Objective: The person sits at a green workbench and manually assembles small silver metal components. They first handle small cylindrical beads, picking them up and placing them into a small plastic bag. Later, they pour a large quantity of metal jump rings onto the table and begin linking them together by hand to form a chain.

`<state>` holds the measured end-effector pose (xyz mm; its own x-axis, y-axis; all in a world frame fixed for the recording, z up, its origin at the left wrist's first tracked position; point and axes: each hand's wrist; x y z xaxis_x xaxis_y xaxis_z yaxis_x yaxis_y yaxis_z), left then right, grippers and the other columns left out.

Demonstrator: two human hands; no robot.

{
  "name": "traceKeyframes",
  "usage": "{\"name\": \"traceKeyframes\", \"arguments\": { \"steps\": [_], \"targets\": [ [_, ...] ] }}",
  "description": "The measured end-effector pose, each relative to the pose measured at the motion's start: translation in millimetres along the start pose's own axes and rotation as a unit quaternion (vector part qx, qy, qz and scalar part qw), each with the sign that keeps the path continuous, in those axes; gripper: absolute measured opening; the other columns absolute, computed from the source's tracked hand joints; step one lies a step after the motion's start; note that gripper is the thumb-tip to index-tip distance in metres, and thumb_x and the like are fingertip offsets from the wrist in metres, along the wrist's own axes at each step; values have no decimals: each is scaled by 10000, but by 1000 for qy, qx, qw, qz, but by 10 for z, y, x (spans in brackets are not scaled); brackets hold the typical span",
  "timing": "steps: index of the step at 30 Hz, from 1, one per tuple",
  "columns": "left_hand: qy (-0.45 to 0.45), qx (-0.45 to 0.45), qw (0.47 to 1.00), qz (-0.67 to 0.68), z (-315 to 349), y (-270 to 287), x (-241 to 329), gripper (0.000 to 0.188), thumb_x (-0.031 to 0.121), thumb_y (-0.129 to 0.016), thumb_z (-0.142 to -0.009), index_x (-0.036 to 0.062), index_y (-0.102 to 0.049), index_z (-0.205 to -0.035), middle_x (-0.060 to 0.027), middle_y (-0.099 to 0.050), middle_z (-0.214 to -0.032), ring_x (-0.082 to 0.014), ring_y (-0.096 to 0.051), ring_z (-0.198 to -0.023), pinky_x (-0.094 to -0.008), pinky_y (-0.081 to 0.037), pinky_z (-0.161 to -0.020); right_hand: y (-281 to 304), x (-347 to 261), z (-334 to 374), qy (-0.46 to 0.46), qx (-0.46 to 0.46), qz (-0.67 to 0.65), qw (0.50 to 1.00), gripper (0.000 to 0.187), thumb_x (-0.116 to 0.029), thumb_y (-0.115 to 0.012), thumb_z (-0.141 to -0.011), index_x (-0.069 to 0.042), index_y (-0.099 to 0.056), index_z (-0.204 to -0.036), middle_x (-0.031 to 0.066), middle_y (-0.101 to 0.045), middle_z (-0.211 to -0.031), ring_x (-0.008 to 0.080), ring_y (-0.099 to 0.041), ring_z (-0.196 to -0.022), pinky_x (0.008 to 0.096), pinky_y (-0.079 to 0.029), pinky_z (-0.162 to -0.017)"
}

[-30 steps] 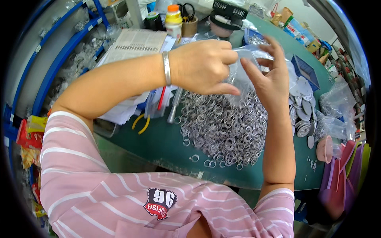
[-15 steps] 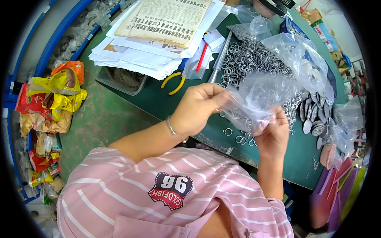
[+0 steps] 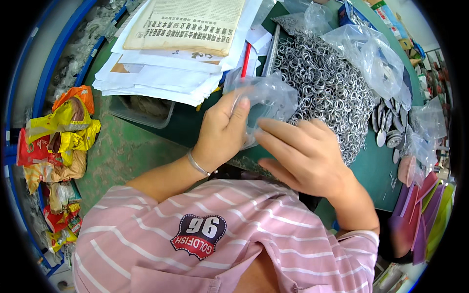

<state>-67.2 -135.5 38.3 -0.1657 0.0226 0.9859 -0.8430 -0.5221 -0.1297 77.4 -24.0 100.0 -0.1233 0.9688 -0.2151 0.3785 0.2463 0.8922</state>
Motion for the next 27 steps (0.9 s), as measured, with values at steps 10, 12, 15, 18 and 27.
{"name": "traceKeyframes", "arguments": {
  "steps": [10,12,15,18,27],
  "targets": [
    [-280,95,891,-344,235,25,-6,731,32,-716,-658,6,-390,-1312,-111,-373,-1185,-164,-413,-889,-267,-386,-715,-435,533,-55,-26,-82,141,986,82,-109,-597,-714,-92,-646,-777,64,-606,-1073,206,-594,-791,353,-462,-656],
    [-319,112,856,-391,309,-9,-5,698,35,-708,-669,9,-406,-1298,-117,-377,-1168,-177,-405,-880,-272,-381,-715,-503,639,-100,-11,-73,146,987,98,-111,-592,-726,-101,-654,-802,50,-606,-1087,205,-588,-829,359,-447,-687],
    [-382,113,834,-382,317,-64,-12,615,43,-704,-672,12,-470,-1240,-128,-392,-1141,-217,-404,-934,-293,-382,-746,-541,737,-142,-18,-69,164,984,176,-100,-585,-743,-116,-667,-897,32,-588,-1141,209,-579,-863,361,-435,-719],
    [-385,38,808,-445,275,-166,37,527,57,-698,-688,13,-524,-1184,-168,-434,-1148,-295,-438,-1036,-350,-386,-869,-559,815,-47,-2,-32,129,991,337,-45,-588,-738,-123,-656,-1059,23,-605,-1160,243,-610,-881,362,-471,-735],
    [-379,20,793,-477,203,-211,-98,402,-22,-732,-674,56,-653,-1060,-147,-507,-1141,-261,-521,-941,-310,-440,-753,110,351,1256,-382,147,-106,906,132,-5,-658,-767,-39,-674,-894,100,-662,-796,203,-643,-675,308,-501,-586]
  ]
}}
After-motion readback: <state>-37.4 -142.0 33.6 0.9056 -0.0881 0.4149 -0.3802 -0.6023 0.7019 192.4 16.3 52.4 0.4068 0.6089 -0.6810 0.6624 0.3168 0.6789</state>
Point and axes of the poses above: each hand's wrist, its own z-axis away from the middle knuckle, its own y-axis out of the back of the hand, x = y × z
